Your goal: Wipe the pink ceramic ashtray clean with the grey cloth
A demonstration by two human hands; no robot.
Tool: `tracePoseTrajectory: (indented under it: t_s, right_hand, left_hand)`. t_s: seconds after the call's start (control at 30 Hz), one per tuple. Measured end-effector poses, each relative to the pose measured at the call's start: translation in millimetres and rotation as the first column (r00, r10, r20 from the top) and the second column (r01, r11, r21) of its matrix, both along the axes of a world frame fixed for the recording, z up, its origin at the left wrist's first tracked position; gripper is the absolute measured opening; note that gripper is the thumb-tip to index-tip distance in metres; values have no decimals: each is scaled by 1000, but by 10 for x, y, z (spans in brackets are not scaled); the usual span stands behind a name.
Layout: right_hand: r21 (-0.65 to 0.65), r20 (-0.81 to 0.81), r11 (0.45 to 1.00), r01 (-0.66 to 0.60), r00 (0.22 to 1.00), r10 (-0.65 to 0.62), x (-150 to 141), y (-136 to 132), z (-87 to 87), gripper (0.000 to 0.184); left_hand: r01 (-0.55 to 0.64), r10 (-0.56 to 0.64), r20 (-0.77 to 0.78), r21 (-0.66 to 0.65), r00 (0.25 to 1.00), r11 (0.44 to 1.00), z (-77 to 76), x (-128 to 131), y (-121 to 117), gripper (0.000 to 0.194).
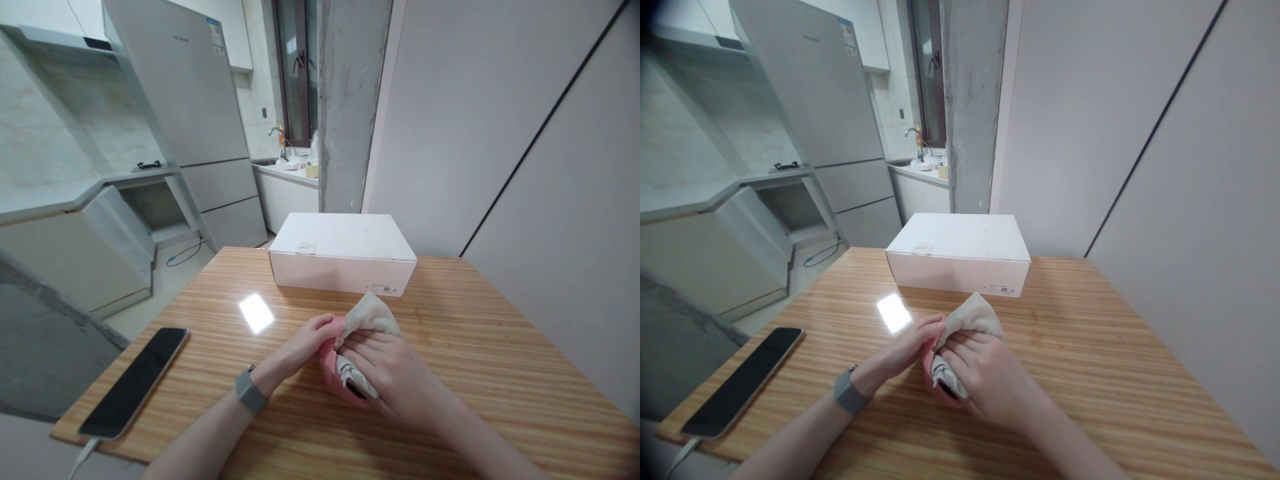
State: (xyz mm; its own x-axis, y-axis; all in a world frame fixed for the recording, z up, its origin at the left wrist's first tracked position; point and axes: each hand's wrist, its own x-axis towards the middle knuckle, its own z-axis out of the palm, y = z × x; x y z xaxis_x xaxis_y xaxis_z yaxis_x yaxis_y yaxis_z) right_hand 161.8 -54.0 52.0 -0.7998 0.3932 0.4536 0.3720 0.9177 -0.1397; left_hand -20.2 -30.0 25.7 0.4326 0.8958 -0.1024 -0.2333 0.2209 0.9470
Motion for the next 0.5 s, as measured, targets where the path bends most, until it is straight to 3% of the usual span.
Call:
tracePoseTrajectory:
  t_s: [0.17,0.3,0.4,0.5]
  right_hand:
    - [-29,-43,999,17,999,-18,-17,-13,-11,28]
    - [-18,-47,997,73,996,-74,16,39,-23,28]
    - [-10,-55,998,63,996,-63,52,90,-7,25]
    - [-26,-63,1000,11,998,-13,61,108,10,23]
  left_hand:
    - [-54,55,-19,16,998,998,-100,11,21,19]
    - [-64,66,114,-20,991,998,-174,61,-10,32]
    - [-32,57,244,-108,968,994,-144,100,-60,39]
    - [16,16,229,-137,973,991,-60,122,-103,38]
